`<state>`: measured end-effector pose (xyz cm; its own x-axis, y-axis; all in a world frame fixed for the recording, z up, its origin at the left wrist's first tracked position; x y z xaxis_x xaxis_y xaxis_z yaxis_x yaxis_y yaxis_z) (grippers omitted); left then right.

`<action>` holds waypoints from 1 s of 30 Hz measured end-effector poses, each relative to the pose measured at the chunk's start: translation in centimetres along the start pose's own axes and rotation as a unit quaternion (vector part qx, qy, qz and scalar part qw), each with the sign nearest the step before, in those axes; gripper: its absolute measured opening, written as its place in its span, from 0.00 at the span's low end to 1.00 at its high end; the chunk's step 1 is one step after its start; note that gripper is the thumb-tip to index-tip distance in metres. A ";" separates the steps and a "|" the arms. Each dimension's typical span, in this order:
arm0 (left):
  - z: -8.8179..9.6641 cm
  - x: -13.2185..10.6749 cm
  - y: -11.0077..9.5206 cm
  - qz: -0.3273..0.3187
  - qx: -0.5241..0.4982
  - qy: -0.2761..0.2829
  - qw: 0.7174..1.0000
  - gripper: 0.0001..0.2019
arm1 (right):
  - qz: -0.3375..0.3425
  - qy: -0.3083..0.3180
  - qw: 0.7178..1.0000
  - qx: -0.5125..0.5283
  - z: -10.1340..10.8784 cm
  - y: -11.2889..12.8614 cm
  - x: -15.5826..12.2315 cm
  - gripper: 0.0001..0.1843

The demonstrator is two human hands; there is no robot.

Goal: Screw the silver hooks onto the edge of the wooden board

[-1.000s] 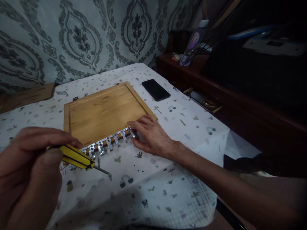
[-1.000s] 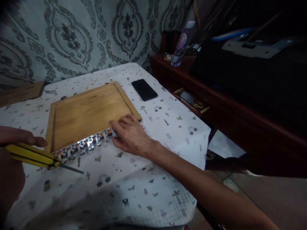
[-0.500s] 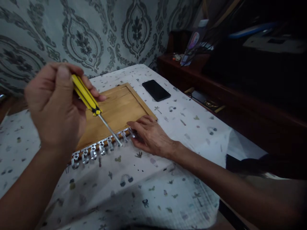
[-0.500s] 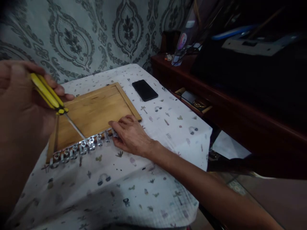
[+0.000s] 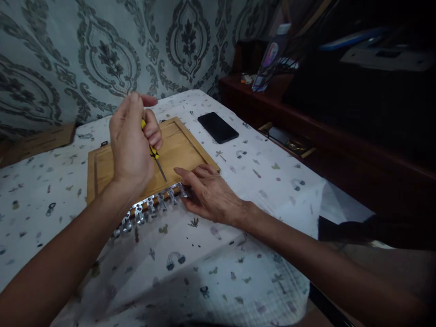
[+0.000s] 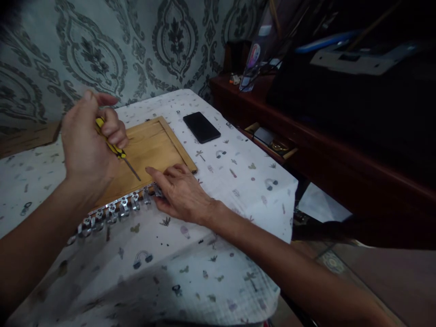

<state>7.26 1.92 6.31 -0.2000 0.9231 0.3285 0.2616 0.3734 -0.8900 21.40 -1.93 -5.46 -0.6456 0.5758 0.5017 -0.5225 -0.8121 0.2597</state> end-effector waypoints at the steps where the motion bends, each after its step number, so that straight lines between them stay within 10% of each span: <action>1: -0.1 0.0 0.2 0.004 0.002 0.007 1.000 0.21 | 0.000 -0.001 1.000 0.000 0.0 0.0 0.0 0.33; 30: -0.4 -1.4 1.9 0.002 -0.018 0.077 0.997 0.11 | -0.019 0.019 1.000 0.006 0.2 0.1 0.1 0.32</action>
<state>8.37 1.36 4.29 -0.0514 0.9270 0.3715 0.2957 0.3694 -0.8810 21.37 -2.01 -5.26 -0.6462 0.6089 0.4601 -0.5400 -0.7908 0.2881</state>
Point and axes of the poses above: each hand's wrist, its own x-axis towards the middle knuckle, its own z-axis out of the back of the hand, y = z × x, the point moved 1 cm from there along x, towards the middle knuckle, and after that the axes turned 2 degrees about y, right-handed, at the moved point
